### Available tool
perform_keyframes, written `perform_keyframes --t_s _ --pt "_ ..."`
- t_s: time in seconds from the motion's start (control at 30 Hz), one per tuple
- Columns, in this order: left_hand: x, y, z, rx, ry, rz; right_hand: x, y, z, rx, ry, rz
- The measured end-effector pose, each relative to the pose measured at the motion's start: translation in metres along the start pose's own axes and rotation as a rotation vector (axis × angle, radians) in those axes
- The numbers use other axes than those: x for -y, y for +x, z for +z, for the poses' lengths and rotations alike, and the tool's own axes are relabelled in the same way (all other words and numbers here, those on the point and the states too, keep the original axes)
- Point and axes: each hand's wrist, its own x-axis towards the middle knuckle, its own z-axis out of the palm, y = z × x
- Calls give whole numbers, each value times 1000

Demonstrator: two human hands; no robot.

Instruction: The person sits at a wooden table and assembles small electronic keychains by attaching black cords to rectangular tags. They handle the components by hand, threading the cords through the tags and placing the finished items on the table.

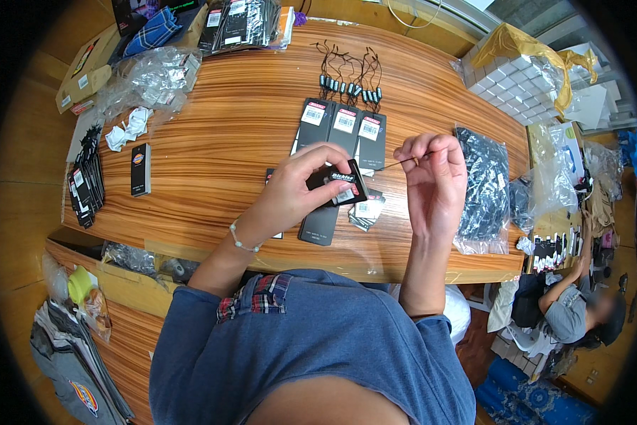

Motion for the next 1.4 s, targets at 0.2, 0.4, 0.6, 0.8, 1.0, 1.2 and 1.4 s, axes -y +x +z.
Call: perform_keyframes --t_s 0.2,0.4,0.6,0.8,1.0,1.2,1.4 --pt "-14 6 -6 -179 403 388 3 -14 8 47 -478 173" --pt "-18 7 -6 -220 346 414 1 -15 15 79 -528 292" --pt "-20 8 -5 -207 338 418 -2 -15 15 128 -538 244" --pt "-18 9 -7 -155 353 393 -3 -15 12 129 -544 259" --pt "-17 14 -14 -46 270 360 -4 -15 10 153 -467 305" --pt "-16 11 -13 -6 52 149 -13 -16 7 164 -411 292" --pt "-12 10 -11 -10 -41 106 -18 -16 3 168 -364 322"
